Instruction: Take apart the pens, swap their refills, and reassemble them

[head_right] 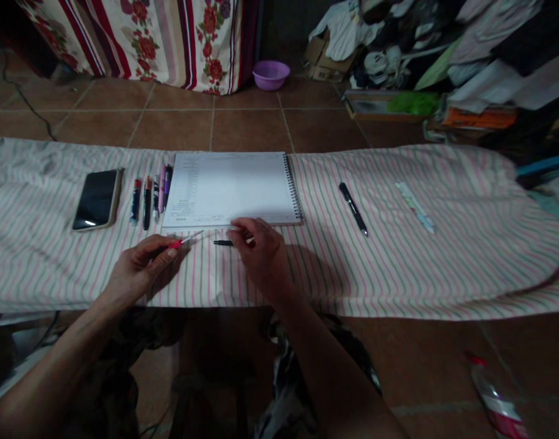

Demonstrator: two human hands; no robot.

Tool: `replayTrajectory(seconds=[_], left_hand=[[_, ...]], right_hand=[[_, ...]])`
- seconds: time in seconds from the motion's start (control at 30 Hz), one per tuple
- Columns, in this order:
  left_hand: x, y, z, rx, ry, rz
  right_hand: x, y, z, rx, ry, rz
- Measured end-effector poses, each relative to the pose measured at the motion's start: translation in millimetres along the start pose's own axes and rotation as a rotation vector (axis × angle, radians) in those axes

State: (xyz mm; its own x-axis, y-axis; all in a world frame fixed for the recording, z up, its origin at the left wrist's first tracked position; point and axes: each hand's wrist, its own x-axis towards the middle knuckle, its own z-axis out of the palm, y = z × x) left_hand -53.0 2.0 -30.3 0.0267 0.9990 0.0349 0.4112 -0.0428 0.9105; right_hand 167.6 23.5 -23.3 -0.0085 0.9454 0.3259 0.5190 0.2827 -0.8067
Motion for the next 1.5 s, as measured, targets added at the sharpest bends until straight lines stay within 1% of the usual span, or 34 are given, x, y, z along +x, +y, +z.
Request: replayTrajectory(seconds=[0.07,0.17,0.3,0.43,0.53,0.7,0.83,0.97,1.07,1.13,1.2,1.3,1.37,1.43,1.5], left_hand=[[0,-1,-0.6,0.014,-0.002,0.000],[0,-2,-0.8,0.047,0.001,0.009],[1,-1,0.6,0.071,0.012,0.010],[0,0,1.8,0.066,0.007,-0.007],[0,1,1.5,0.065,0.005,-0.011],[1,1,0.4,0.100,0.004,0.015],[1,0,-2.0,0.134,0.002,0.046],[-1,-2,-5.6,0.191,0.004,0.107],[-1,-3,-7.4,0.224,-0.001,0.136],[-1,-2,-7.9,0.237,-0.007,0.148],[-1,-2,-8.2,0.240,-0.009,0.151],[-1,0,-8.3,0.240,-0.004,0.135],[-2,1,-8.5,0.240,-0.002,0.125],[-2,2,-8.5,0.237,0.000,0.120],[-2,1,-8.4,0.234,-0.002,0.121]], right_hand=[[0,8,-7,-0.119,-0.028,-0.072],[-3,15,-11,-0.202,-0.114,-0.089],[-6,9,-8,-0.282,-0.230,-0.061],[-8,3,-3,-0.407,-0.319,-0.058],[-9,5,1,-0.467,-0.351,-0.072],[-10,8,4,-0.485,-0.338,-0.073],[-7,7,2,-0.400,-0.323,-0.058],[-6,9,-3,-0.254,-0.276,-0.053],[-5,13,-4,-0.144,-0.273,-0.080],[-5,16,-3,-0.068,-0.269,-0.057],[-5,18,-2,0.043,-0.264,0.040],[-4,15,0,0.259,-0.276,0.270],[-3,10,1,0.391,-0.295,0.393],[-1,4,0,0.469,-0.326,0.464],[-1,1,1,0.488,-0.341,0.496]])
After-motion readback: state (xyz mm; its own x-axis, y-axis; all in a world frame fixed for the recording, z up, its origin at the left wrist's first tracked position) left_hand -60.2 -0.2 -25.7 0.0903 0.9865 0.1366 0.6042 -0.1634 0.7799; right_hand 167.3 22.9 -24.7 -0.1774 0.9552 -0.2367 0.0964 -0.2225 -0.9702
